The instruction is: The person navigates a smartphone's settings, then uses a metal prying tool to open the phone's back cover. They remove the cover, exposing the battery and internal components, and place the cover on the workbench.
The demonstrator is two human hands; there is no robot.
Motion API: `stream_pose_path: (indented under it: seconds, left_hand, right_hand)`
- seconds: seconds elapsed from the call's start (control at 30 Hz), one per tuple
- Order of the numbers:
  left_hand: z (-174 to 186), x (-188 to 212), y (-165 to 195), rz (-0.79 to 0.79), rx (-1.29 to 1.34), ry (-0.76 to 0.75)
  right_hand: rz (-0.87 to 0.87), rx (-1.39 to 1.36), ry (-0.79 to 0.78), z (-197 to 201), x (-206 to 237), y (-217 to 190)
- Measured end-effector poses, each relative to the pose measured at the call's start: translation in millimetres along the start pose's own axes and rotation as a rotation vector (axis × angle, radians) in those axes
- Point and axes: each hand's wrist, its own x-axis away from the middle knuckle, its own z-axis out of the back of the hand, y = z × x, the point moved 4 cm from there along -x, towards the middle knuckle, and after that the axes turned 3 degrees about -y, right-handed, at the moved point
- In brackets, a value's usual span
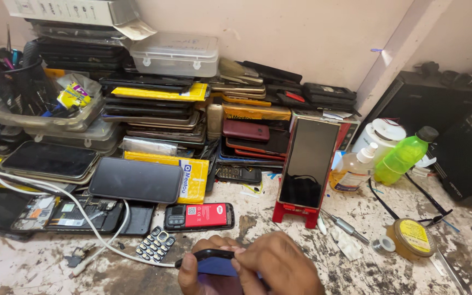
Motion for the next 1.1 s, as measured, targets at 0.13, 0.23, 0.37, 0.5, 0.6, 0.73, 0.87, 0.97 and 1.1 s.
stream_pose_path:
  seconds: [0.13, 0.23, 0.37, 0.5, 0.6, 0.73, 0.87, 0.97, 1.1]
  left_hand:
    - [6.3, 0.0, -1.0, -0.034, -0.044, -0.075]
    - [7.2, -0.5, -0.7, -0.011, -0.056, -0.039]
    - [2.8, -2.8, 0.8, 0.056, -0.027, 0.080]
    - [-7.7, -6.6, 5.6, 0.014, -0.112, 0.172]
    - [-23.0, -8.1, 6.3, -0.036, -0.255, 0.131]
    - [-42.8, -11.8, 4.1, -0.042, -0.383, 0.024]
    - [-50.6, -12.5, -0.2, -0.041, -0.413, 0.022]
    - [-51.5, -11.2, -2.4, -0.033, -0.466, -0.004]
    - [-47.0, -8.5, -4.2, 0.008, -0.494, 0.045]
  right_hand:
    - [-0.352, -0.234, -0.341, 13.4, -14.8, 16.7]
    - [-0.295, -0.282, -0.395, 18.4, -22.4, 14.9]
    - [-0.260, -0.196, -0.357, 19.3, -15.7, 7.3]
    - [-0.249, -0.203, -0.309, 26.4, -15.3, 7.6]
    - [-0.261, -0.233, -0.260, 41.2, -20.9, 4.9]
    - [-0.248, -0.240, -0.273, 60.3, -35.7, -3.0]
    - [-0.242, -0.232, -0.349, 67.7, -46.8, -9.1]
    - [-0.211, -0.200, -0.370, 68.0, -51.1, -10.5]
    - [-0.184, -0.158, -0.390, 68.6, -53.2, -9.4]
